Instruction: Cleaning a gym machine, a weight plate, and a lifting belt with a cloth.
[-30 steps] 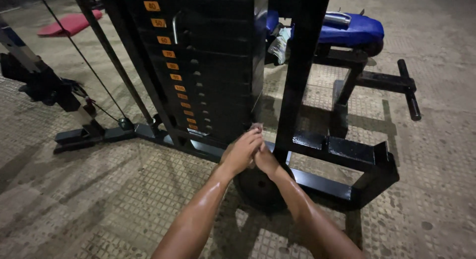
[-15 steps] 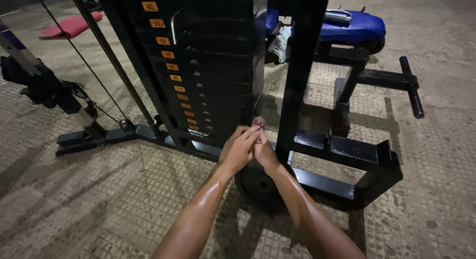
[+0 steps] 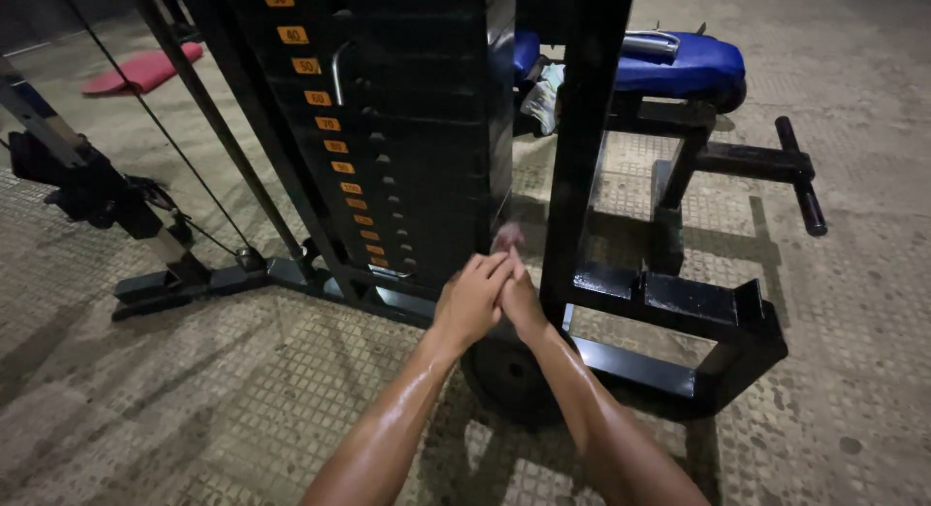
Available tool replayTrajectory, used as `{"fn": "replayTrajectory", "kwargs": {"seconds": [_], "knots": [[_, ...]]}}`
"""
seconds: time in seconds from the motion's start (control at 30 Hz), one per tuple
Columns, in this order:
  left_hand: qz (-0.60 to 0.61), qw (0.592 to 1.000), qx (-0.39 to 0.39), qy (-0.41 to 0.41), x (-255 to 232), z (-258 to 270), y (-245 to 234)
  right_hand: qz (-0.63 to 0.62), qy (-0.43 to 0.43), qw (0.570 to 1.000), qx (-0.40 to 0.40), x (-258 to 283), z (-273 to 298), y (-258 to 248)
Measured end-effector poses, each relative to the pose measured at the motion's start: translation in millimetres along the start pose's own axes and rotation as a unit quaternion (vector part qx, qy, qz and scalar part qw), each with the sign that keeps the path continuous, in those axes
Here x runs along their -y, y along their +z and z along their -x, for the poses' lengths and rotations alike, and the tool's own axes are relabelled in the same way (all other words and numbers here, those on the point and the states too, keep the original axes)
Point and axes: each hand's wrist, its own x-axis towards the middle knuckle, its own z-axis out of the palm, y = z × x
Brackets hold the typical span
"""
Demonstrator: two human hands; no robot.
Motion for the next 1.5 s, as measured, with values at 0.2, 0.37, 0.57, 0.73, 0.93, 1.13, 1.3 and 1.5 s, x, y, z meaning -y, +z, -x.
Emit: {"fn": "replayTrajectory", "kwargs": {"seconds": [0.2,0.37,0.57,0.73,0.93,1.13,1.3,1.5], "knots": [[-0.057,0.992,0.056,-0.102,-9,-4,12,0.04,-0.092,0.994,0.047,-18,0,-16],[-0.02,0.988,0.043,-0.15,-18,-14,-22,0.028,-0.013,1.0,0.005,63,10,14],[-0.004,0.988,0.068,-0.136,2,-4,16,-0.015,0.036,0.998,0.046,24,-1,-9],[-0.025,0.977,0.125,-0.171,-19,-21,3,-0.023,0.162,0.985,0.056,29,-8,-18],[-0.01,0.988,0.061,-0.139,-16,-33,6,-0.042,0.036,0.998,-0.014,55,-24,-6],[-0.003,0.98,0.091,-0.178,-7,-30,22,-0.119,0.152,0.981,0.001,16,-35,-27],[0.01,0.981,0.076,-0.179,8,-22,32,-0.021,0.206,0.977,0.047,10,-30,-23],[0.045,0.988,-0.137,-0.057,-4,-23,-7,0.293,-0.096,0.944,-0.117,121,0,27]]}}
